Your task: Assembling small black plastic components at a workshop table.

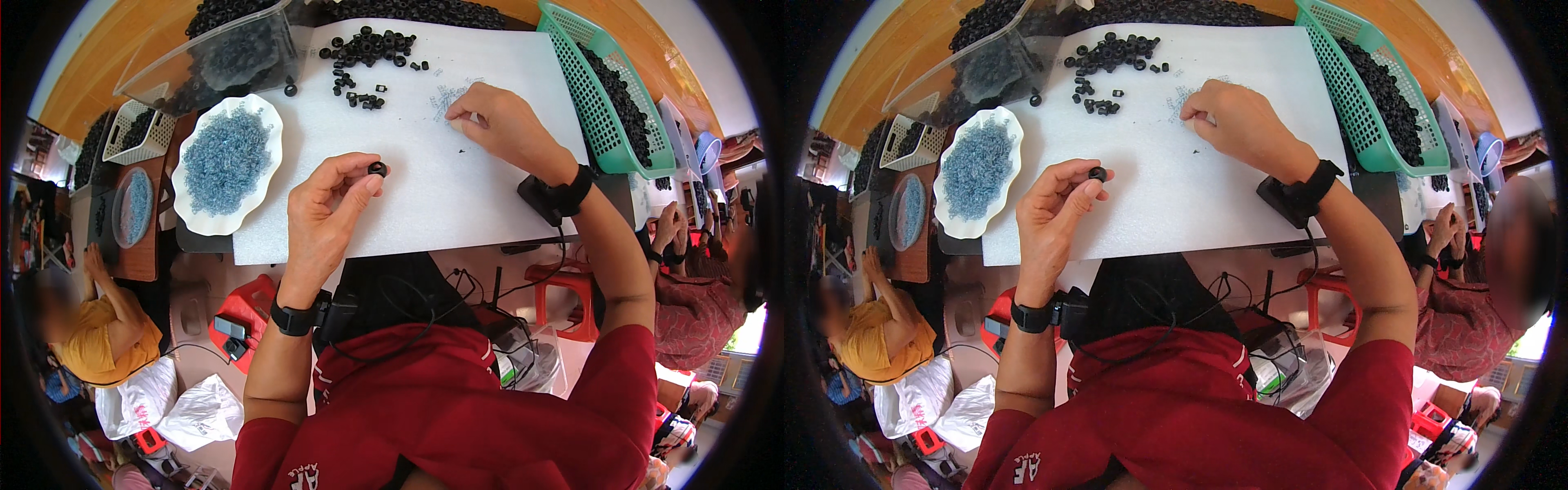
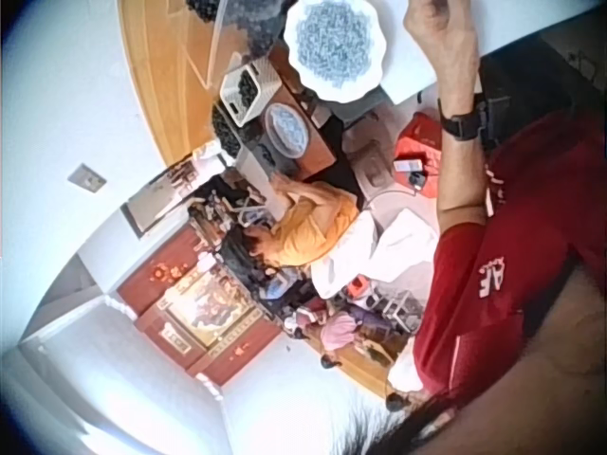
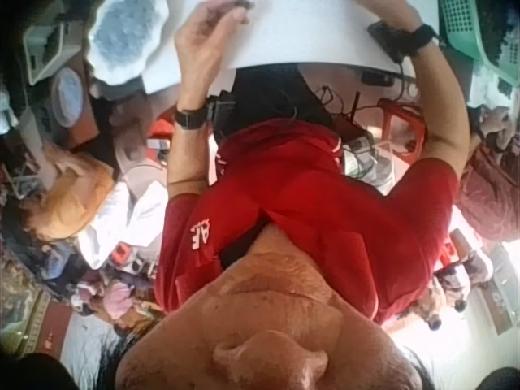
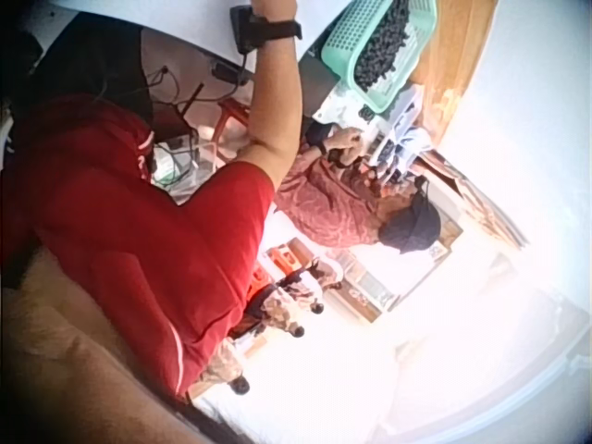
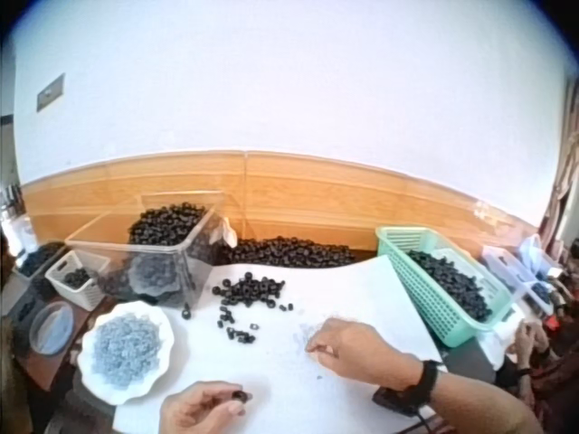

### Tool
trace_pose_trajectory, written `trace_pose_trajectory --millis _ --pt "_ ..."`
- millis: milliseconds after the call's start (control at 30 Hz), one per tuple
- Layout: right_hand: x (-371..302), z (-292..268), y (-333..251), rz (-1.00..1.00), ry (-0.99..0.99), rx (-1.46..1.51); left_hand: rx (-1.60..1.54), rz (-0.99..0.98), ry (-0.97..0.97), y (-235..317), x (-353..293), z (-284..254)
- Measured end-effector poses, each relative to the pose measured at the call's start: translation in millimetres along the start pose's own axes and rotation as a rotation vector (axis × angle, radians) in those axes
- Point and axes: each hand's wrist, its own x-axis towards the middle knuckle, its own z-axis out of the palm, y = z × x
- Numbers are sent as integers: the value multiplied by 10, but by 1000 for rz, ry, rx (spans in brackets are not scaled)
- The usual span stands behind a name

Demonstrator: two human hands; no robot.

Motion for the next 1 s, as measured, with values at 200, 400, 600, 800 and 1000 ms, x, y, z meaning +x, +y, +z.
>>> trace_pose_trajectory --millis 200,400,600,800,1000 --pt "33 -8 -55 -150 -17 -22 -29 -24 18 32 -8 -18" --pt "0 -12 -107 -146 -51 17 -157 -59 26 53 36 -84" --pt "-6 -75 -527 121 -105 505 -297 -75 0 30 58 -126" --pt "76 -118 -949 229 -260 967 -336 -66 5 4 30 -132" --pt "107 -77 -910 195 -242 957 -235 -52 52 -13 15 -65"
